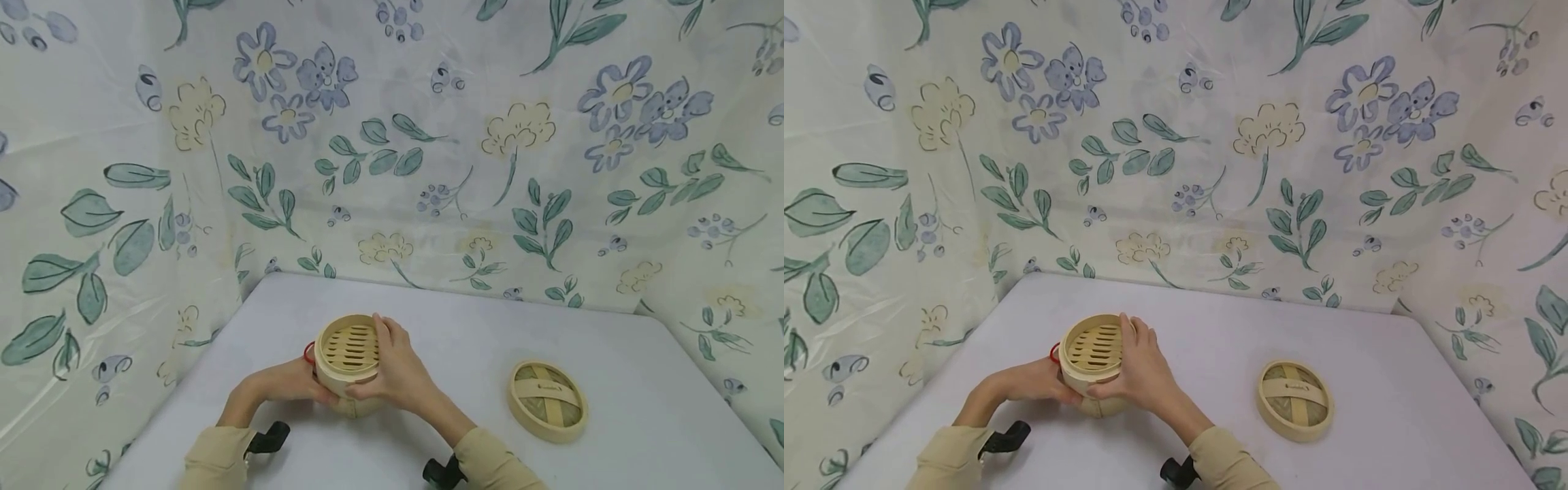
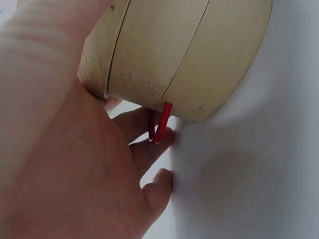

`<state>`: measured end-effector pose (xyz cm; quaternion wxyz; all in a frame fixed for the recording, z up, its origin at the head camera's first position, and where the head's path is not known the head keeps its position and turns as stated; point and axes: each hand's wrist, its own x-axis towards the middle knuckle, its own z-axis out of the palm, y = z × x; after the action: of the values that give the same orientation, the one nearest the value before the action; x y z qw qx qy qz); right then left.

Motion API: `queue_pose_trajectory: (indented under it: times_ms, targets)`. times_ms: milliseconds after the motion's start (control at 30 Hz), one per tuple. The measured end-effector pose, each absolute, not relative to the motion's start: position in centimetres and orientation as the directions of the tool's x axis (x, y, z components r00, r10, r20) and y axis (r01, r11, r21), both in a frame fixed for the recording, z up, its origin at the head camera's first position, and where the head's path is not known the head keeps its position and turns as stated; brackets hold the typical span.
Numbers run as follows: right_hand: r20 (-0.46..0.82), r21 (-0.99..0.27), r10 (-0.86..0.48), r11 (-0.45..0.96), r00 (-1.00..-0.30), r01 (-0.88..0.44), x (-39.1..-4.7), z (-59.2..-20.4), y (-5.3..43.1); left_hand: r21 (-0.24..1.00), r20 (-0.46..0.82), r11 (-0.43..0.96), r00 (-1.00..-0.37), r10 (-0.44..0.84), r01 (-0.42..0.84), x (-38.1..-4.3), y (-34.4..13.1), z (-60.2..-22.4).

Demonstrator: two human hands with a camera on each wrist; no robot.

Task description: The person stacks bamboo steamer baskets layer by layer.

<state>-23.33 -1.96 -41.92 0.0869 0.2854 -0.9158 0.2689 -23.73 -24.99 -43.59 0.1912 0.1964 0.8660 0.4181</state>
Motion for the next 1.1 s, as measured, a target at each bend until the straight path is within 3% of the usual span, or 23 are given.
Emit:
queue_pose_trajectory:
  times_ms: [400, 667, 1100]
  targets:
    - [0.218, -0.462, -0.537, 0.679, -0.815, -0.571, -22.9, -41.0, -0.9, 0.838, -0.144, 0.518, -0.848, 0.511, 0.17, -23.6, -25.0, -43.6]
    - [0.239, -0.411, -0.578, 0.668, -0.78, -0.62, -23.3, -40.2, 3.2, 0.845, -0.116, 0.496, -0.834, 0.539, 0.202, -23.8, -24.8, -43.2]
    - [0.191, -0.304, -0.429, 0.829, -0.883, -0.469, -23.7, -42.3, 12.5, 0.864, -0.102, 0.459, -0.819, 0.565, 0.209, -24.0, -25.0, -43.5]
